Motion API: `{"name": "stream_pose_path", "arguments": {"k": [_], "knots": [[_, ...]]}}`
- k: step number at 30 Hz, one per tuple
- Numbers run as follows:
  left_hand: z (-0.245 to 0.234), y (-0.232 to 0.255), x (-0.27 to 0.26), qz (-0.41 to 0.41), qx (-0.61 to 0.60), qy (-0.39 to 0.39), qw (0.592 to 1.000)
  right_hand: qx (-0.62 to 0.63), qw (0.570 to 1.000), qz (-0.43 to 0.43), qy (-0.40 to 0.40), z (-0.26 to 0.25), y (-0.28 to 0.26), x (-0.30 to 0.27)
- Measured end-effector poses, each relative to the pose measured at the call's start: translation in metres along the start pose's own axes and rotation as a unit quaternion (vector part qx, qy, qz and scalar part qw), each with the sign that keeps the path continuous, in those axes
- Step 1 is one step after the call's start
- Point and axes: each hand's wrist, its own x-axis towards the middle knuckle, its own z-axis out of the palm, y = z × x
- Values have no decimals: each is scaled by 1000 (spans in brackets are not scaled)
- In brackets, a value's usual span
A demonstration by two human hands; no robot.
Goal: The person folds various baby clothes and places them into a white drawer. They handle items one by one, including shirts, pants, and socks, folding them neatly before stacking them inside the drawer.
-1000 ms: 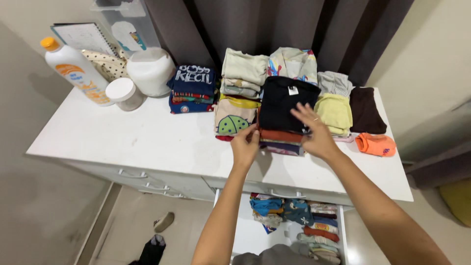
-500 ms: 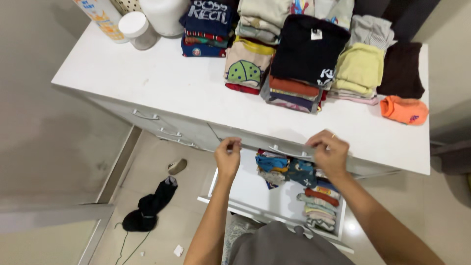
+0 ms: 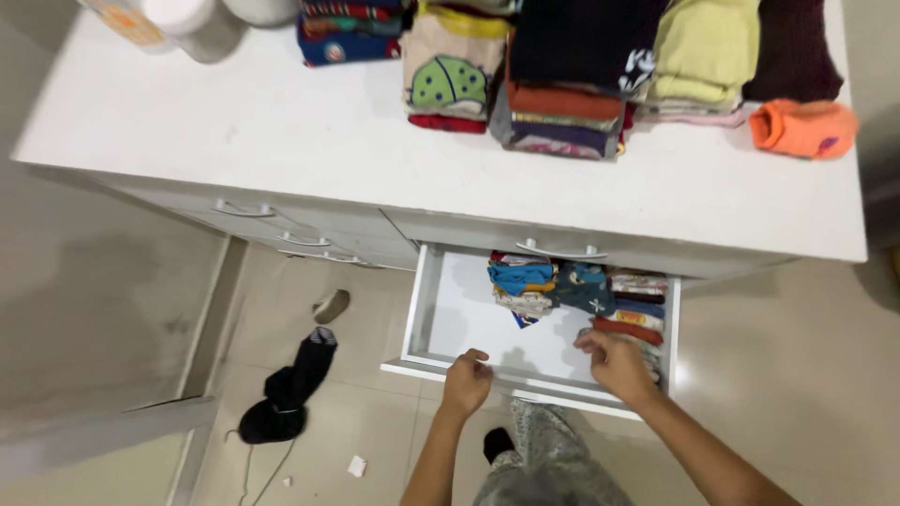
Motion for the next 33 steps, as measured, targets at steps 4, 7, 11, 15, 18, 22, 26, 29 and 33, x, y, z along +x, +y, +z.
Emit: {"name": "stream_pose_path", "arguments": {"k": [4,7,11,15,18,22,26,29,33], "knots": [[15,-28,-6,75,21,69,995,-53,996,53,-56,48,44,-30],[24,-31,-3,59,56,46,996,-30,993,92,-67,87,80,-30],[38,-39,33,13,117,-24,993,233,925,294,-53,136,122,3],[71,-56,83,1,93,-73,993,309,884,350,3,151,123,46],[94,-67,107,15,-18,-61,998,395,844,361,39,155,110,86],[112,-77,115,-34,14,-92,995,437,811,386,43,158,99,121],[111,-74,110,-24,11,-81,996,464,782,416,30,165,106,133],[106,-69,110,-40,10,-75,996,507,739,441,44,176,130,128],[102,-64,109,-63,2,-69,996,522,743,411,85,201,180,126]]}}
